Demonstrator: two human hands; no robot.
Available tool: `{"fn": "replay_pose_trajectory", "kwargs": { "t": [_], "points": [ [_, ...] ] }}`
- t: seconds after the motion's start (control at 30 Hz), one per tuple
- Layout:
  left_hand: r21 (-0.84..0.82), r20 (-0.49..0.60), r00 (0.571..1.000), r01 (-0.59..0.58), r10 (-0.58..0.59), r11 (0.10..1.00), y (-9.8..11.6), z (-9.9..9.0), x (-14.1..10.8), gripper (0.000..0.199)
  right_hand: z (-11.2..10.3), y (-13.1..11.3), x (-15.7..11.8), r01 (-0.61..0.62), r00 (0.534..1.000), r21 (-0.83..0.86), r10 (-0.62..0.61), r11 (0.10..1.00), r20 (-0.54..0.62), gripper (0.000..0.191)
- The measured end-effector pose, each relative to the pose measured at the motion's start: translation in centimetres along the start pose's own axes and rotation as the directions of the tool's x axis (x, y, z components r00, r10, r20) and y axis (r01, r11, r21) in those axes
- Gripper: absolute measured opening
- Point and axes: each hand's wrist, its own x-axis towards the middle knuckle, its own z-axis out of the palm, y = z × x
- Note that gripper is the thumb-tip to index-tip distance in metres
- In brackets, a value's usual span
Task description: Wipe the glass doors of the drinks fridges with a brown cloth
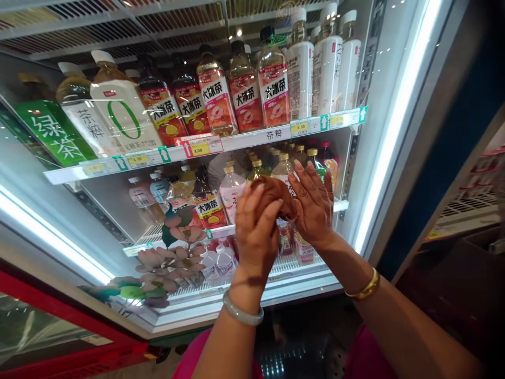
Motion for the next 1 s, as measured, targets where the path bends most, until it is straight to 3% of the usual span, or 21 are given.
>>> {"fn": "replay_pose_trajectory", "kwargs": {
  "t": [0.07, 0.13, 0.2, 0.3, 0.5, 0.6, 0.73, 0.8, 1.0],
  "points": [
    [0.05, -0.123, 0.986, 0.122, -0.115, 0.991, -0.7, -1.9, 1.6, 0.042, 0.1, 0.1, -0.1, -0.001, 1.0, 0.002, 0.001, 1.0, 0.011, 0.067],
    [0.082, -0.276, 0.931, 0.269, -0.238, 0.96, -1.6, -3.6, 2.8, 0.045, 0.2, 0.3, -0.2, 0.007, 1.0, -0.012, -0.007, 1.0, 0.017, 0.068],
    [0.094, -0.337, 0.896, 0.338, -0.29, 0.936, -2.3, -4.3, 3.1, 0.047, 0.3, 0.4, -0.3, 0.007, 1.0, -0.033, -0.006, 0.999, 0.018, 0.067],
    [0.104, -0.269, 0.93, 0.287, -0.251, 0.952, -2.2, -3.2, 1.7, 0.043, 0.3, 0.4, -0.3, 0.014, 1.0, -0.044, -0.013, 0.999, 0.011, 0.066],
    [-0.009, -0.025, 0.999, 0.037, -0.037, 0.999, 0.6, 1.3, -2.2, 0.033, 0.5, 0.4, -0.2, 0.04, 0.998, -0.015, -0.041, 0.999, -0.051, 0.06],
    [-0.034, 0.018, 0.999, -0.041, 0.041, 0.999, 0.0, 0.5, -1.6, 0.034, 0.5, 0.5, -0.2, 0.034, 0.998, -0.012, -0.035, 0.999, -0.053, 0.059],
    [0.042, -0.129, 0.988, 0.095, -0.089, 0.995, -2.3, -2.4, 0.4, 0.035, 0.2, 0.4, -0.2, 0.038, 0.999, -0.005, -0.038, 0.999, -0.01, 0.06],
    [0.054, -0.147, 0.983, 0.115, -0.106, 0.992, -2.6, -2.9, 0.6, 0.033, 0.1, 0.3, -0.3, 0.034, 0.999, 0.007, -0.034, 0.999, -0.002, 0.058],
    [-0.09, 0.043, 0.999, -0.02, 0.024, 0.996, -0.1, 0.6, -2.1, 0.026, 0.0, 0.2, -0.2, 0.006, 1.0, 0.052, -0.005, 0.999, -0.01, 0.054]
  ]
}}
